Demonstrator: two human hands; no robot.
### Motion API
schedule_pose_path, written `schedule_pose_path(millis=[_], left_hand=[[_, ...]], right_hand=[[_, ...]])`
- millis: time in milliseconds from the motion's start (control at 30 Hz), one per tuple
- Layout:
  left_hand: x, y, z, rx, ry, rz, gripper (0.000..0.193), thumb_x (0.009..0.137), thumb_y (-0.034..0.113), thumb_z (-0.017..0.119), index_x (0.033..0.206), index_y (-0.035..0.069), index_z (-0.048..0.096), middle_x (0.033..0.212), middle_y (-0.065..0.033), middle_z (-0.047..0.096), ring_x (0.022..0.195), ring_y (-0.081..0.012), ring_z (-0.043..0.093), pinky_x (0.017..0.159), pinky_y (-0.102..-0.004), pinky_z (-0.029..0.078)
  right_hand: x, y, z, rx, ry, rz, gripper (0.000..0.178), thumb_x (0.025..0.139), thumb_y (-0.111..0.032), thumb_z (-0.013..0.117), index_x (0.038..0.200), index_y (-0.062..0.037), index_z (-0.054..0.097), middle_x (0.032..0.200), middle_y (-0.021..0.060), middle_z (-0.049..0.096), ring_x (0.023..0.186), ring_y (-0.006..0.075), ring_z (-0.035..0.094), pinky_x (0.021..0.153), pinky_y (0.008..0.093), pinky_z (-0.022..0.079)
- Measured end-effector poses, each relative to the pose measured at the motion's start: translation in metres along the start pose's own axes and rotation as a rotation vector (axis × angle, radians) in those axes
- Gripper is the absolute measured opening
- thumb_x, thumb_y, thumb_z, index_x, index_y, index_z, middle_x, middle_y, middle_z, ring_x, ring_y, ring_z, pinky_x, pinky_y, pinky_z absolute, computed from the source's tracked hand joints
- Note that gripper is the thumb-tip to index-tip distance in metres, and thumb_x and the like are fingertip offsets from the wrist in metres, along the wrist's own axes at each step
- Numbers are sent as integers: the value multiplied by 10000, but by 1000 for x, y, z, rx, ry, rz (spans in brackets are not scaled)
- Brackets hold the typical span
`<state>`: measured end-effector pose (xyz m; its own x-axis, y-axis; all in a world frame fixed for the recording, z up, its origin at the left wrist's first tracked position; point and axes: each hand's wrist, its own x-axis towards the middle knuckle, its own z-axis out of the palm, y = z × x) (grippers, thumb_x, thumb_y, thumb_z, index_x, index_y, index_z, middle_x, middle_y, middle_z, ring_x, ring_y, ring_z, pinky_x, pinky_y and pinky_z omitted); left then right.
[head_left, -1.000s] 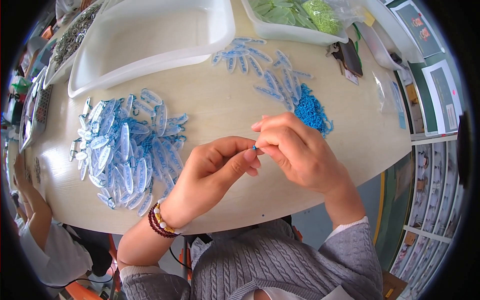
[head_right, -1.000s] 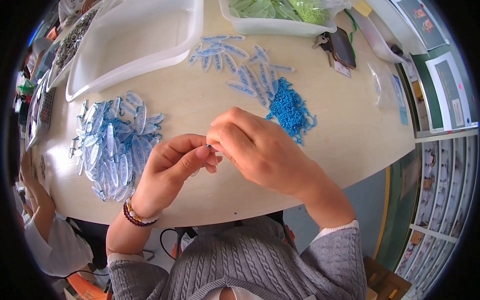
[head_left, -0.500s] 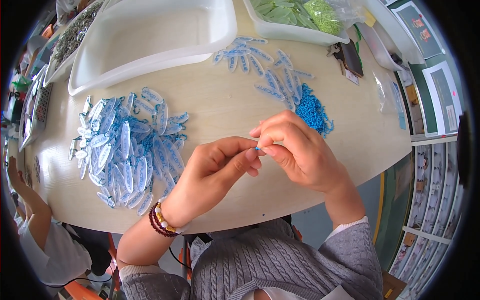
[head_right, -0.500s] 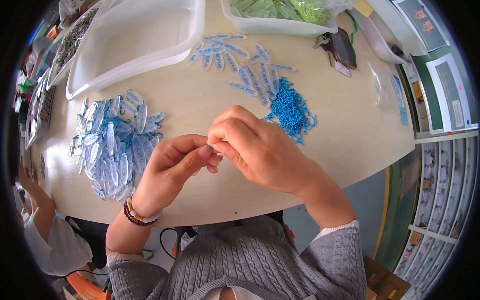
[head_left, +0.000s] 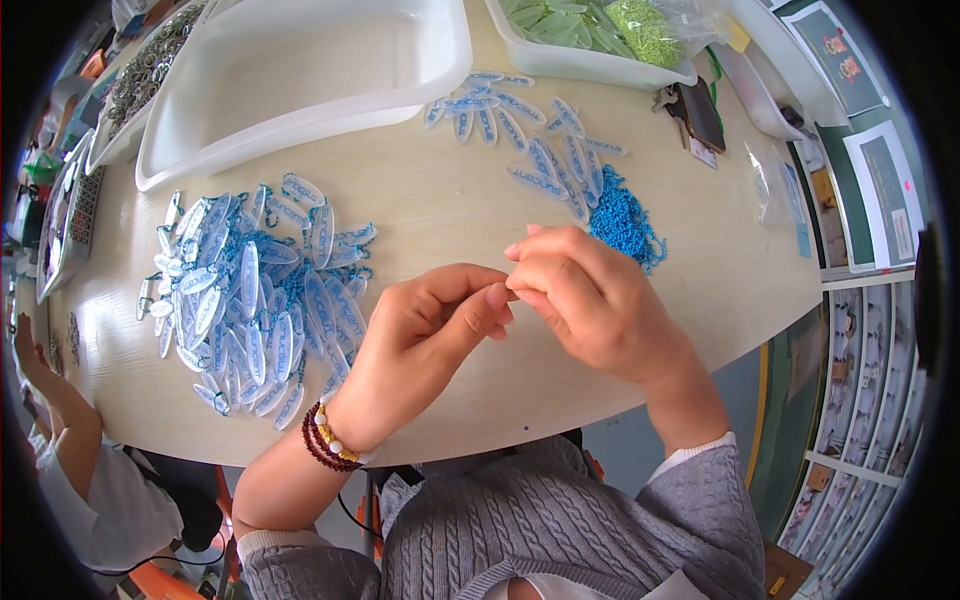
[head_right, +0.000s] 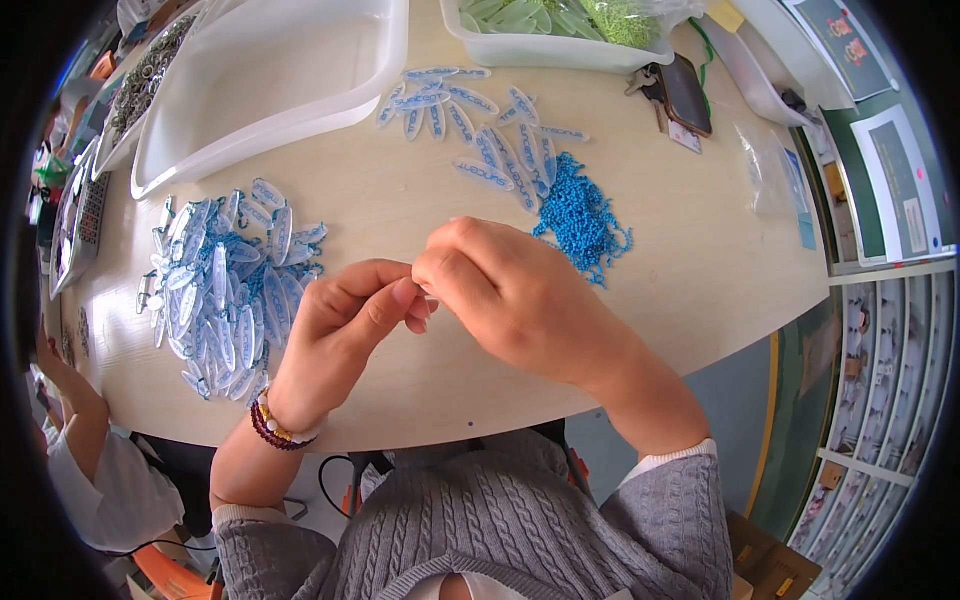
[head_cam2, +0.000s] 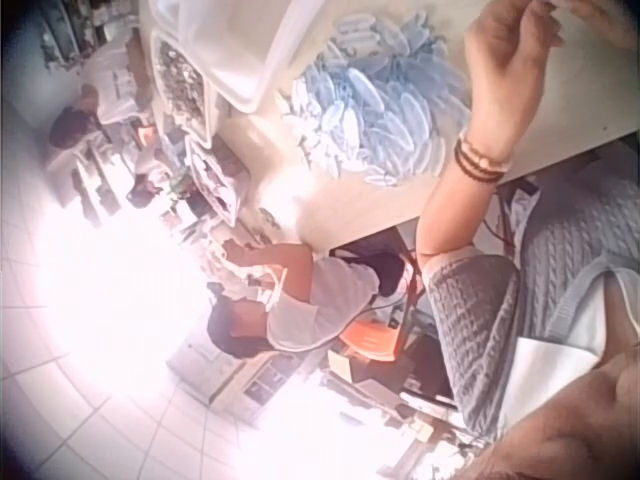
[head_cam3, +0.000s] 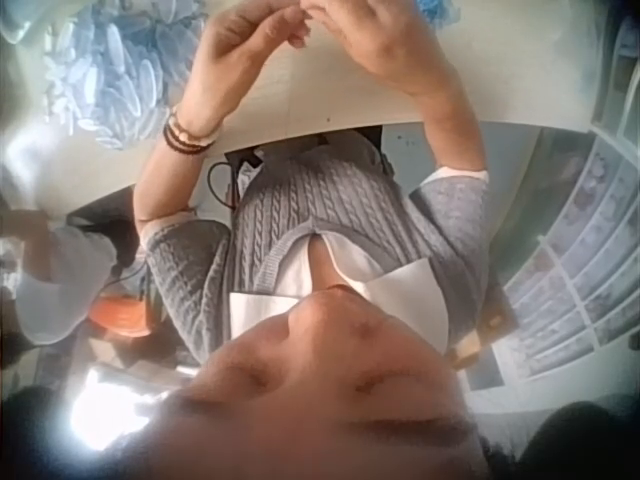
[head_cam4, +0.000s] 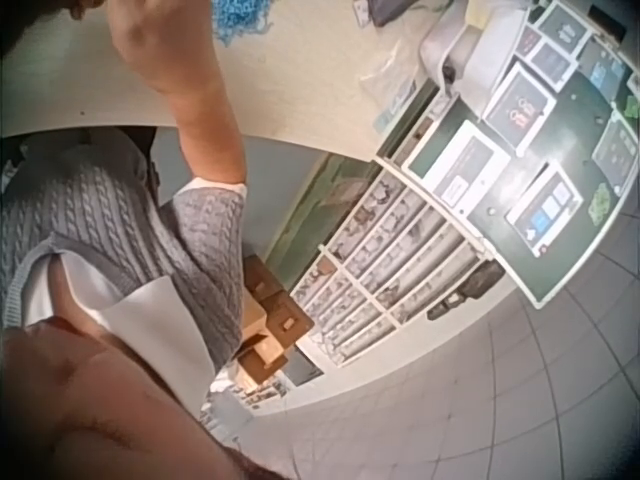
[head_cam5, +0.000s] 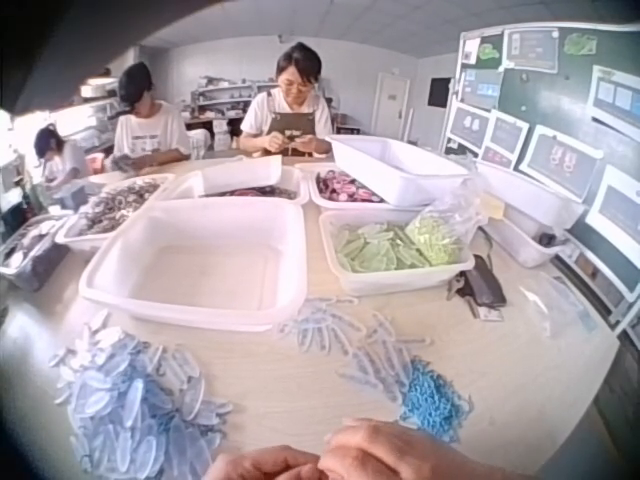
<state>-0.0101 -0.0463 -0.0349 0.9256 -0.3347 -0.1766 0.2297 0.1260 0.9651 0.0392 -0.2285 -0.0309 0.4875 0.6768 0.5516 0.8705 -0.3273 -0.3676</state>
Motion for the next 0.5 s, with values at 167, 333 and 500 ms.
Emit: schedule_pose_path(millis=[167,333,500], left_hand=[[1,-5,-1,62,76,57,180,911,114,522,964,-45,588,814,-21,598,723,-74,530,675,-210,439],[1,-1,2,609,242,450,103,775,3,612,875,-5,589,727,-68,536,616,-146,544,546,-260,439],[1,-5,2,682,259,564,120,742,-29,615,853,-7,577,721,-90,530,602,-212,549,528,-293,439]], right_hand=[[-1,-1,8,-111,95,-16,205,701,16,641,869,-32,534,844,70,541,695,224,587,554,313,474],[3,-15,8,-67,172,107,201,685,5,673,838,-37,549,794,63,560,661,203,584,529,297,469],[2,-16,10,-58,184,119,202,688,25,662,845,-34,549,787,65,561,634,194,579,510,289,464]])
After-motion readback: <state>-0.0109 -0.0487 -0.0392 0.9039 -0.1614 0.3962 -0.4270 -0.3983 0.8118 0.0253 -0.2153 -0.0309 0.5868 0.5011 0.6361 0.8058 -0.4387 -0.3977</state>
